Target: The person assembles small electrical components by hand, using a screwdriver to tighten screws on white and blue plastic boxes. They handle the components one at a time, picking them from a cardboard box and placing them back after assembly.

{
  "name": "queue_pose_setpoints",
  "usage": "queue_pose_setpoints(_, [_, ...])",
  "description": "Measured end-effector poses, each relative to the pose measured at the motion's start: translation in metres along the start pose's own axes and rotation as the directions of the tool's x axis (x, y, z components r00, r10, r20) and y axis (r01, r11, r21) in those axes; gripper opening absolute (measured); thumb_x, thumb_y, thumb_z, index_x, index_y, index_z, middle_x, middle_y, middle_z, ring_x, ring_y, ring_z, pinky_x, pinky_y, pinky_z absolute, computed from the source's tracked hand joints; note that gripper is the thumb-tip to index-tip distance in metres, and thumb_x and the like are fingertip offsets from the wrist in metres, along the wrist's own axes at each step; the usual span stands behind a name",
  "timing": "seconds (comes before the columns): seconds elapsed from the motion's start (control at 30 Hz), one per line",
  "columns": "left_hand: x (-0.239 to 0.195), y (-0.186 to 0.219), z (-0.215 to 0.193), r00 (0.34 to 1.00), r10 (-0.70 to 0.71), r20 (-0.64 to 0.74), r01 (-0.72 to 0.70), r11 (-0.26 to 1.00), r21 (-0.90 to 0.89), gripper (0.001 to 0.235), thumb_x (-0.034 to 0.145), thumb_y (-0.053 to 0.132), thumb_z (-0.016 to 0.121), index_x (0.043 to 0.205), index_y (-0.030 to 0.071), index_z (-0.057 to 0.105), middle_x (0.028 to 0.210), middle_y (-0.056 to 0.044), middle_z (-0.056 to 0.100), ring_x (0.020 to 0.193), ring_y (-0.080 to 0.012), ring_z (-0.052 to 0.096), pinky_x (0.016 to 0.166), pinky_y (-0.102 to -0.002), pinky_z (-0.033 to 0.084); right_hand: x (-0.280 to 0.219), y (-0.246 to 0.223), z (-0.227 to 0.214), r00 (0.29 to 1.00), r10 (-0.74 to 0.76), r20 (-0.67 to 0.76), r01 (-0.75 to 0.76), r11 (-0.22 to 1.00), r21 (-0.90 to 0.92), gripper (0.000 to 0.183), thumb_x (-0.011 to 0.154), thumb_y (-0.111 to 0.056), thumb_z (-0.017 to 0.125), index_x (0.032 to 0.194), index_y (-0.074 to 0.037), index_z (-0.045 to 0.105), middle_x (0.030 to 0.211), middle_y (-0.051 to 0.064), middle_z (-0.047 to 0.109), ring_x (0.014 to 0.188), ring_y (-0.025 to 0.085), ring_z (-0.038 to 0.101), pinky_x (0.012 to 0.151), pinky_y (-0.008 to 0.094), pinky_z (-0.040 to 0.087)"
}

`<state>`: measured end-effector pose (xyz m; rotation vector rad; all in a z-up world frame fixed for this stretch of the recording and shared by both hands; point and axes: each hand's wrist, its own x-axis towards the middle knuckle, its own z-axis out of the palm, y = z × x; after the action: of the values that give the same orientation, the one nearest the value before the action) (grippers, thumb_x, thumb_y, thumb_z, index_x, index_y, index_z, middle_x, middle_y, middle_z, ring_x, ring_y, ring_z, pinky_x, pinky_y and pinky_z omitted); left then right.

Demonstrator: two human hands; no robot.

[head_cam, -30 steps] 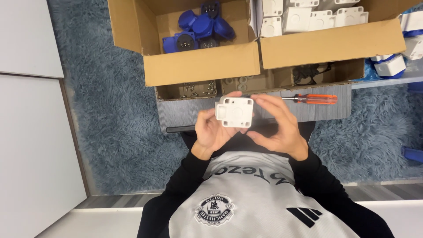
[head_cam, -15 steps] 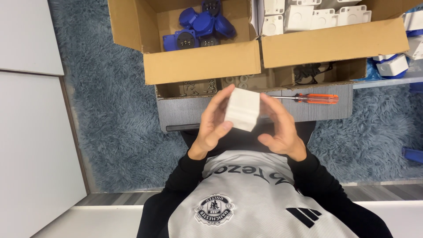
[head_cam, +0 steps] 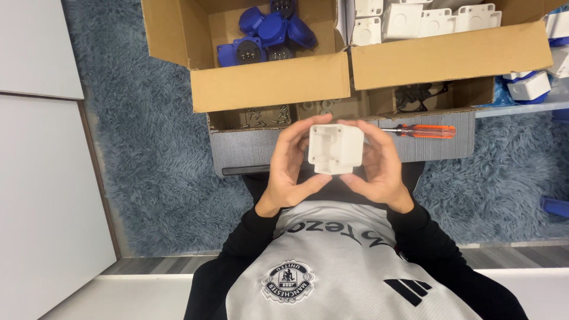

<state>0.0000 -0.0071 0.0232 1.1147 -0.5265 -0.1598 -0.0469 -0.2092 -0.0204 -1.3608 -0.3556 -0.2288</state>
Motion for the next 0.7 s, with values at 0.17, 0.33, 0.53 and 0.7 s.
queue_pose_setpoints(0.17, [0.002,0.004,0.004,0.999,0.044,0.001,-0.044,0.999,0.030,0.085,0.095,0.016,0.089,0.161,-0.001,0.039,0.168,-0.027,0.046,0.154,-0.0274,0.049,0.121,-0.036,0.048,0.003,-0.003,0.004,0.998,-0.024,-0.051,0.026,0.999,0.031,0.089,0.083,-0.001,0.087,0.153,0.002,0.033,0.160,0.036,0.043,0.138,0.051,0.063,0.108,0.051,0.062])
queue_pose_setpoints(0.33, [0.004,0.003,0.001,0.992,0.123,0.036,-0.129,0.962,0.241,0.088,0.088,0.018,0.096,0.155,-0.008,0.046,0.159,-0.031,0.051,0.151,-0.0383,0.052,0.123,-0.043,0.048,0.004,-0.006,0.004,0.993,-0.106,-0.047,0.099,0.987,-0.127,0.076,0.085,-0.002,0.089,0.140,-0.005,0.036,0.160,0.038,0.041,0.142,0.050,0.059,0.112,0.052,0.060])
queue_pose_setpoints(0.53, [-0.003,0.000,-0.006,0.989,0.145,0.009,-0.137,0.910,0.391,0.085,0.086,0.019,0.096,0.154,-0.007,0.053,0.145,-0.027,0.064,0.131,-0.0382,0.066,0.108,-0.048,0.056,0.007,-0.011,0.007,0.981,-0.190,-0.025,0.182,0.964,-0.196,0.066,0.085,0.004,0.087,0.137,-0.010,0.047,0.157,0.039,0.044,0.139,0.050,0.063,0.112,0.058,0.057])
queue_pose_setpoints(0.7, [-0.003,0.005,-0.004,0.993,0.109,0.039,-0.116,0.934,0.337,0.073,0.085,0.011,0.093,0.148,-0.008,0.061,0.142,-0.025,0.069,0.130,-0.0388,0.069,0.106,-0.047,0.059,0.007,-0.011,-0.001,0.992,-0.119,0.029,0.122,0.979,-0.164,0.081,0.099,-0.060,0.059,0.154,-0.003,0.039,0.161,0.035,0.046,0.156,0.049,0.044,0.130,0.063,0.031])
